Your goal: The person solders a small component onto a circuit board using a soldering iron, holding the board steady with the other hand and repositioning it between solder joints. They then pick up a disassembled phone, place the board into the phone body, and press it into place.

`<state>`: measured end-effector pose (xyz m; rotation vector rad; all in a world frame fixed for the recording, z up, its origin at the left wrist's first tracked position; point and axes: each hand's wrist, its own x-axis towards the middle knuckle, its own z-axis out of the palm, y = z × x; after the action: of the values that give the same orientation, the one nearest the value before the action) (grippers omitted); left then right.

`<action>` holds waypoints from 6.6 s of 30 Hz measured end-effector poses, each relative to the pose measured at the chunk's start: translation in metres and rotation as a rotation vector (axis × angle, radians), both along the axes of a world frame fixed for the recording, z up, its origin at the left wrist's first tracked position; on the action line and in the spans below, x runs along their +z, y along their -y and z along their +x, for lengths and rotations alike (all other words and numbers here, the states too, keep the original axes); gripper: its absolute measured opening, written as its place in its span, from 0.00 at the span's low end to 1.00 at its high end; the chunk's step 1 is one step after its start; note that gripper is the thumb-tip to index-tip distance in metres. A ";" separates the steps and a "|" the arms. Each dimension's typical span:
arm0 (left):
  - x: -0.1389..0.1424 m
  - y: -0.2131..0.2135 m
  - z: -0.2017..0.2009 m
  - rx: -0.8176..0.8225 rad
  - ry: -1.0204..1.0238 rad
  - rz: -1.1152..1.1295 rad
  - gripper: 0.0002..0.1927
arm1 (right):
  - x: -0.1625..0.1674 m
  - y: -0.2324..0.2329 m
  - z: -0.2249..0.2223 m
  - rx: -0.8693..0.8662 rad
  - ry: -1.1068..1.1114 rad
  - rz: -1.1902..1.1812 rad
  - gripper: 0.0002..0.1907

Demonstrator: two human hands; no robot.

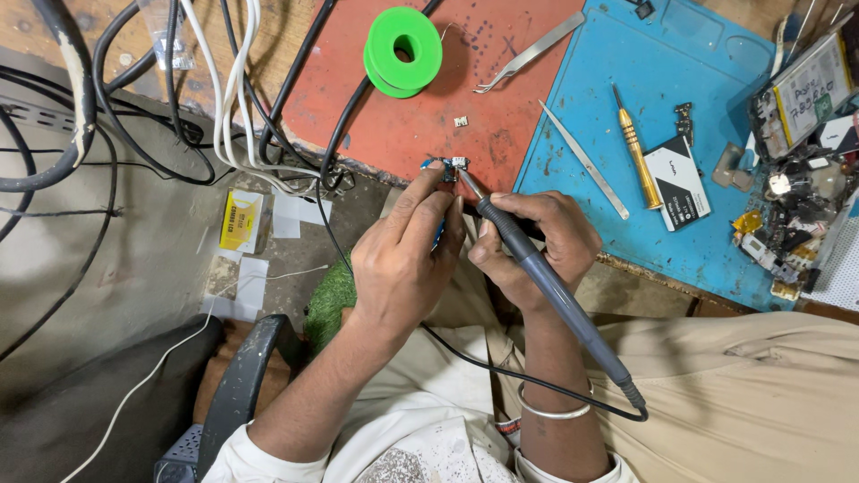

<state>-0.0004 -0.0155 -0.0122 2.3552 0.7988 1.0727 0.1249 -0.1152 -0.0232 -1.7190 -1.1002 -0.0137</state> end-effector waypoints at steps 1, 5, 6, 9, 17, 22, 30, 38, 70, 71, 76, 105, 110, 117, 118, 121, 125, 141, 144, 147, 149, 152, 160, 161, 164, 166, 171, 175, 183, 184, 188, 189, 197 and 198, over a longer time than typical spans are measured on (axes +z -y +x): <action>0.001 0.000 0.000 0.004 -0.002 -0.005 0.09 | 0.000 0.000 0.000 -0.002 0.004 -0.002 0.16; 0.002 0.001 0.000 0.013 -0.026 -0.014 0.08 | 0.000 0.000 0.000 0.004 -0.015 0.013 0.17; 0.003 0.001 0.001 0.013 -0.027 -0.016 0.08 | 0.000 0.000 0.000 0.006 -0.015 0.011 0.17; 0.003 0.001 0.000 0.010 -0.022 -0.018 0.09 | 0.000 0.000 0.000 0.012 -0.011 0.013 0.17; 0.003 0.000 0.001 0.010 -0.010 -0.031 0.08 | -0.001 0.001 0.000 0.010 -0.015 0.007 0.17; 0.005 0.000 0.001 0.012 -0.011 -0.028 0.09 | 0.001 0.001 0.000 0.016 -0.024 0.006 0.18; 0.007 -0.001 0.002 0.003 -0.010 -0.028 0.09 | 0.000 0.001 -0.001 0.002 -0.005 -0.001 0.18; 0.007 -0.001 0.001 -0.001 -0.021 -0.026 0.08 | 0.001 0.000 0.000 0.004 -0.002 -0.002 0.18; 0.011 -0.002 0.000 -0.002 -0.051 -0.065 0.08 | 0.001 0.000 -0.001 0.009 0.024 -0.004 0.17; 0.011 -0.003 -0.001 0.001 -0.058 -0.073 0.08 | 0.001 0.000 -0.001 0.014 0.032 -0.005 0.17; 0.010 -0.004 -0.006 -0.038 -0.041 -0.094 0.09 | 0.002 0.000 -0.001 0.005 0.034 -0.004 0.16; 0.010 -0.023 -0.016 -0.188 0.123 -0.286 0.06 | 0.008 -0.002 0.000 0.038 -0.010 -0.005 0.17; 0.009 -0.023 -0.016 -0.184 0.131 -0.316 0.05 | 0.009 -0.001 0.000 0.040 -0.044 0.003 0.18; 0.008 -0.026 -0.016 -0.204 0.143 -0.352 0.05 | 0.005 0.000 0.001 0.048 -0.090 0.021 0.17; 0.007 -0.026 -0.016 -0.210 0.151 -0.360 0.05 | 0.004 0.001 0.001 0.047 -0.099 0.027 0.16; 0.005 -0.026 -0.017 -0.216 0.154 -0.346 0.05 | -0.002 0.003 0.001 0.074 -0.246 0.112 0.13; 0.007 -0.031 -0.023 -0.222 0.231 -0.251 0.06 | -0.010 0.005 0.000 0.064 -0.292 0.216 0.21; 0.017 -0.150 -0.015 0.015 -0.254 0.444 0.17 | -0.015 0.001 -0.004 0.054 -0.364 0.240 0.23; 0.015 -0.143 -0.020 0.055 -0.187 0.466 0.17 | -0.013 0.001 -0.006 0.051 -0.390 0.259 0.22; 0.011 -0.123 -0.026 -0.045 0.015 0.463 0.19 | -0.011 0.001 -0.008 0.006 -0.432 0.250 0.19; 0.010 -0.105 -0.030 -0.323 -0.001 0.349 0.24 | -0.011 0.000 -0.008 -0.023 -0.419 0.227 0.18; 0.008 -0.090 -0.024 -0.416 -0.039 0.189 0.29 | -0.013 -0.001 -0.006 0.096 -0.385 0.320 0.18; 0.013 -0.090 -0.017 -0.390 -0.128 0.090 0.22 | -0.009 -0.001 -0.006 0.107 -0.484 0.382 0.21; 0.013 -0.089 -0.017 -0.376 -0.140 0.083 0.20 | -0.009 -0.001 -0.005 0.093 -0.470 0.380 0.20; 0.012 -0.087 -0.016 -0.365 -0.118 0.077 0.18 | -0.005 0.005 -0.001 -0.092 -0.305 0.206 0.14; 0.012 -0.087 -0.016 -0.380 -0.119 0.059 0.17 | -0.004 0.007 0.002 -0.119 -0.279 0.165 0.16; 0.012 -0.087 -0.016 -0.385 -0.092 0.055 0.16 | -0.004 0.001 0.001 -0.033 -0.189 0.181 0.19; 0.011 -0.086 -0.015 -0.393 -0.069 0.083 0.16 | -0.002 -0.003 -0.002 0.011 -0.217 0.193 0.20; 0.009 -0.086 -0.016 -0.401 -0.064 0.102 0.17 | 0.002 -0.004 -0.001 0.016 -0.073 0.136 0.20; 0.010 -0.086 -0.016 -0.399 -0.067 0.095 0.17 | 0.004 -0.003 -0.001 0.013 -0.054 0.110 0.19; 0.010 -0.085 -0.016 -0.407 -0.068 0.083 0.17 | 0.007 -0.002 -0.002 0.008 -0.079 0.082 0.19; 0.010 -0.085 -0.015 -0.404 -0.071 0.080 0.17 | 0.008 -0.002 -0.002 0.010 -0.068 0.076 0.19; 0.011 -0.084 -0.016 -0.400 -0.081 0.073 0.17 | 0.009 -0.003 -0.001 0.022 -0.063 0.065 0.19; 0.011 -0.084 -0.016 -0.399 -0.082 0.073 0.17 | 0.009 -0.002 -0.001 0.018 -0.053 0.055 0.18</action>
<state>-0.0162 0.0680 -0.0011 2.4895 0.2966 0.8516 0.1241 -0.1130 -0.0137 -1.6520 -1.0666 0.0126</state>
